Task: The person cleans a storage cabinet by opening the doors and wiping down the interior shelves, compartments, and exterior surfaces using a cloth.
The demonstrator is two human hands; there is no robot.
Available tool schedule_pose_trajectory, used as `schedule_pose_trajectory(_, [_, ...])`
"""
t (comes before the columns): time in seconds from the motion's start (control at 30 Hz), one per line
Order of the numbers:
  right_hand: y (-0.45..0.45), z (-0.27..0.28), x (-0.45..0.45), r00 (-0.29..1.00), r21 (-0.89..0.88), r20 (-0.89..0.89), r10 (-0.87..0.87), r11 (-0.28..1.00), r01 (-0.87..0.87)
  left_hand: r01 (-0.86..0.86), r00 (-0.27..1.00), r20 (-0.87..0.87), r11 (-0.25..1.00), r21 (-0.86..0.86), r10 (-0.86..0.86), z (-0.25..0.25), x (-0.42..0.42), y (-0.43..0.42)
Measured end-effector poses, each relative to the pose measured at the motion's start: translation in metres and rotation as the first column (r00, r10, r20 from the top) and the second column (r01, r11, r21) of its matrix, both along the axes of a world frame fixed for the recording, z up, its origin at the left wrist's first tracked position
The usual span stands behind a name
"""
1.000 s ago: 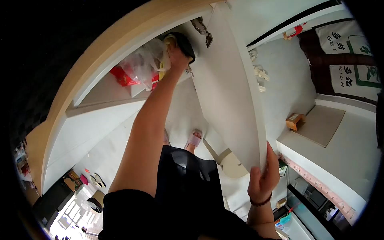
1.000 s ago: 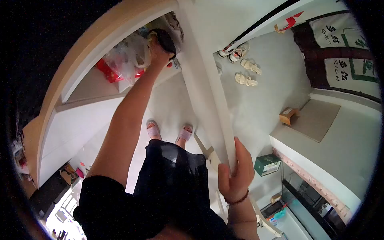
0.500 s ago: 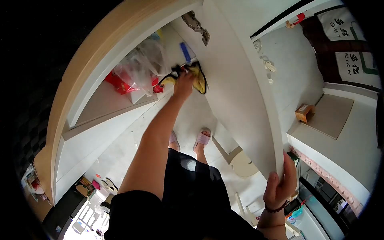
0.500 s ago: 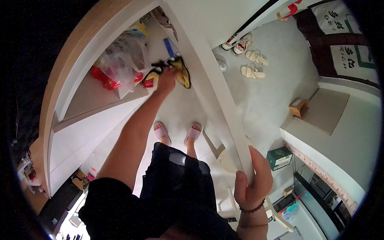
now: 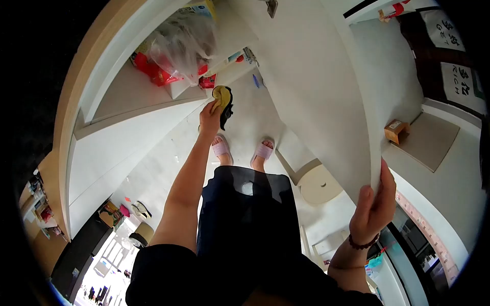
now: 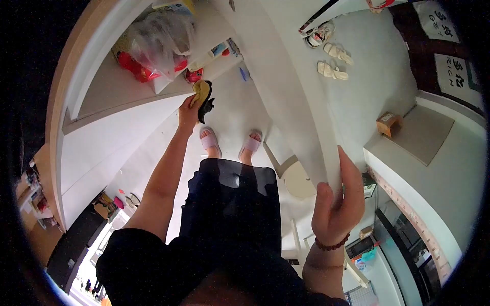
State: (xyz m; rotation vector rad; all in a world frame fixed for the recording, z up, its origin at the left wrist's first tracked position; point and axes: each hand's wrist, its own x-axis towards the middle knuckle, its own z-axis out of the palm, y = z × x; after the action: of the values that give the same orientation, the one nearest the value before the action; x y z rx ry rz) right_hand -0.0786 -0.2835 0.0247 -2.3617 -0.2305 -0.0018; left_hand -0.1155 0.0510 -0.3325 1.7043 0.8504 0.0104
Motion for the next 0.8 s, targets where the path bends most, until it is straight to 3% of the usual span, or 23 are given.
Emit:
schedule_pose_trajectory(0.07, [-0.002, 0.001, 0.001, 1.0, -0.009, -0.013, -0.018, 1.0, 0.018, -0.066, 0.997, -0.05, 0.997, -0.043, 0.063, -0.005, -0.016, 0.003])
schedule_pose_trajectory(0.17, [-0.011, -0.004, 0.006, 0.998, -0.025, 0.037, -0.045, 0.999, 0.046, -0.121, 0.99, -0.045, 0.978, 0.171, 0.131, -0.009, -0.017, 0.023])
schedule_pose_trajectory(0.23, [-0.013, -0.004, 0.009, 0.996, -0.041, 0.057, -0.061, 0.997, 0.063, -0.213, 0.974, 0.163, 0.89, 0.403, 0.159, -0.03, -0.01, 0.054])
schedule_pose_trajectory(0.3, [-0.026, -0.01, 0.012, 0.991, -0.082, 0.136, -0.017, 0.996, 0.029, -0.266, 0.953, 0.252, 0.864, 0.428, 0.168, 0.02, 0.013, 0.059])
schedule_pose_trajectory(0.37, [-0.036, -0.015, 0.015, 0.979, -0.123, 0.204, 0.011, 0.992, 0.015, -0.219, 0.975, 0.168, 0.775, 0.593, 0.146, 0.01, 0.017, 0.086])
schedule_pose_trajectory(0.43, [-0.042, -0.02, 0.019, 0.962, -0.152, 0.272, 0.027, 0.988, 0.015, -0.248, 0.94, 0.338, 0.745, 0.62, 0.032, 0.016, 0.025, 0.092])
schedule_pose_trajectory(0.47, [-0.043, -0.021, 0.021, 0.952, -0.163, 0.306, 0.03, 0.986, 0.021, -0.201, 0.957, 0.286, 0.619, 0.76, -0.04, 0.003, 0.029, 0.104])
schedule_pose_trajectory(0.57, [-0.044, -0.022, 0.029, 0.908, -0.261, 0.41, 0.088, 0.965, 0.025, -0.233, 0.972, 0.171, 0.76, 0.606, 0.162, -0.019, 0.041, 0.107])
schedule_pose_trajectory(0.7, [-0.035, -0.025, 0.026, 0.832, -0.329, 0.552, 0.053, 0.931, 0.16, 0.019, 0.996, 0.058, 0.775, 0.631, -0.071, -0.021, 0.016, 0.102])
schedule_pose_trajectory(0.77, [-0.021, -0.028, 0.019, 0.766, -0.292, 0.642, -0.047, 0.908, 0.3, 0.108, 0.994, -0.073, 0.817, 0.567, -0.08, -0.039, -0.021, 0.093])
schedule_pose_trajectory(0.8, [-0.022, -0.031, 0.008, 0.709, -0.161, 0.704, -0.041, 0.963, 0.215, 0.157, 0.987, -0.106, 0.838, 0.522, -0.119, -0.043, -0.042, 0.086])
